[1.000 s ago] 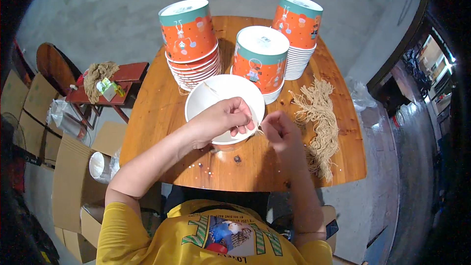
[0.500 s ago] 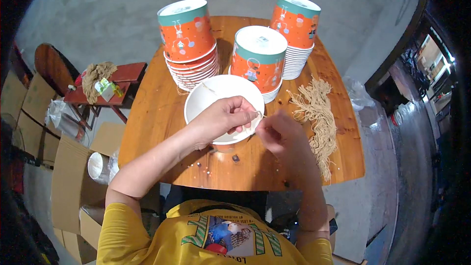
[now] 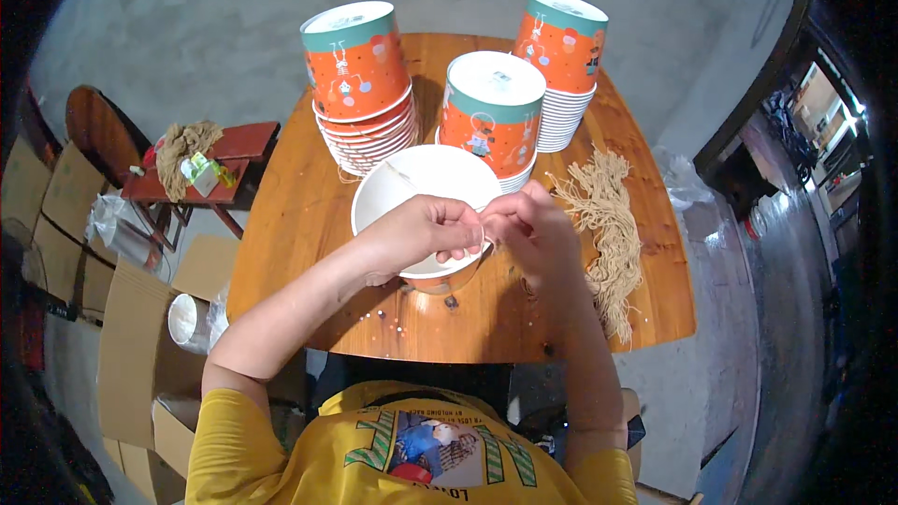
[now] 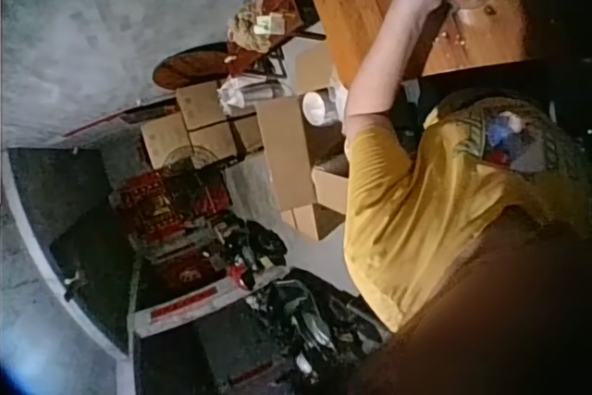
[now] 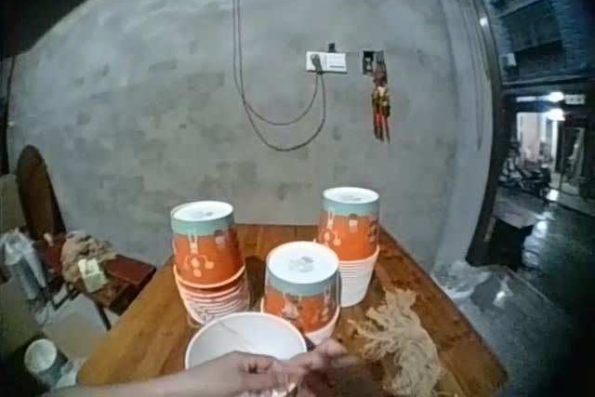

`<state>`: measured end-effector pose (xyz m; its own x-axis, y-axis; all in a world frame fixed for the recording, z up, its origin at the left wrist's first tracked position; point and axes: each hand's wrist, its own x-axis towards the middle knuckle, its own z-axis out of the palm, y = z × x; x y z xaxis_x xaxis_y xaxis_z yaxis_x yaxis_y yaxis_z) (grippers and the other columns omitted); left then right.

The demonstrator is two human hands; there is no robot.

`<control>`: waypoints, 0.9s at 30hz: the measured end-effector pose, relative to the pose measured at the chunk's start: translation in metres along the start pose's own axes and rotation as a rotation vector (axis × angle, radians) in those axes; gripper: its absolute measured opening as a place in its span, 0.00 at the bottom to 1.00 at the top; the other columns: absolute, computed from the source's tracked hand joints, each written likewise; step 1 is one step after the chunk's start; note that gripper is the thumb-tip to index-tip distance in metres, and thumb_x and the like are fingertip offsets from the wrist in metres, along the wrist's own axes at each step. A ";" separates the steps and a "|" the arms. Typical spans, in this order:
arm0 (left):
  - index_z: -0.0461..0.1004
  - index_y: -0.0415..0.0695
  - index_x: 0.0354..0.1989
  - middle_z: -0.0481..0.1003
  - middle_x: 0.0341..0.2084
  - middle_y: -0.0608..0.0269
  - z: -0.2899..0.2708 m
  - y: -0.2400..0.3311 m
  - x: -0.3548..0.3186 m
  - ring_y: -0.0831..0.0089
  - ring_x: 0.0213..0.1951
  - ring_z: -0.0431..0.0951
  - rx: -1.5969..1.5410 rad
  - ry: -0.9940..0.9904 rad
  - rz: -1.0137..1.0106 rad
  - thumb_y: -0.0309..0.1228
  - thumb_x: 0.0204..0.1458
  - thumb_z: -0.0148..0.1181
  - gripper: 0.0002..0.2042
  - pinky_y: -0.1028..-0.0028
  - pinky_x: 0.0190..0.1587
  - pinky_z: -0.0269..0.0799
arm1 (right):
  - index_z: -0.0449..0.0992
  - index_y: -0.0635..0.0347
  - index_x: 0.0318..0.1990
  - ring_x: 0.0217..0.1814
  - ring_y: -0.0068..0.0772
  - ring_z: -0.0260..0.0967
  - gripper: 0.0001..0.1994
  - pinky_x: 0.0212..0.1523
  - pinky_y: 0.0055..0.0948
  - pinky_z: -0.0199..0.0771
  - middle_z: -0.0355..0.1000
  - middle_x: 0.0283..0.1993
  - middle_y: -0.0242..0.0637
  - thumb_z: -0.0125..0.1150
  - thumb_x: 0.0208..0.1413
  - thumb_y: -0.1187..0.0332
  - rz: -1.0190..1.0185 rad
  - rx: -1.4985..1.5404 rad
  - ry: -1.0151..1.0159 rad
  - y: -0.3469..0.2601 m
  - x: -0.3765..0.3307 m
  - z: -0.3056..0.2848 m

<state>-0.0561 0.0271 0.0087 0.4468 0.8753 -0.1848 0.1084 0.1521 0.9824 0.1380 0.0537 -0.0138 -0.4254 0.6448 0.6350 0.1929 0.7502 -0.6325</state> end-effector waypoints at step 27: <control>0.73 0.42 0.32 0.70 0.21 0.74 0.010 -0.003 0.012 0.88 0.22 0.66 -0.102 -0.036 -0.083 0.31 0.56 0.55 0.06 0.88 0.24 0.61 | 0.70 0.57 0.28 0.24 0.28 0.65 0.08 0.25 0.26 0.66 0.66 0.25 0.33 0.66 0.43 0.74 0.460 0.111 0.151 -0.020 -0.041 0.010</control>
<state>-0.0427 0.0324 0.0035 0.4717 0.8410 -0.2650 0.0565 0.2711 0.9609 0.1431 0.0108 -0.0319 -0.1833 0.9257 0.3308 0.2319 0.3677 -0.9006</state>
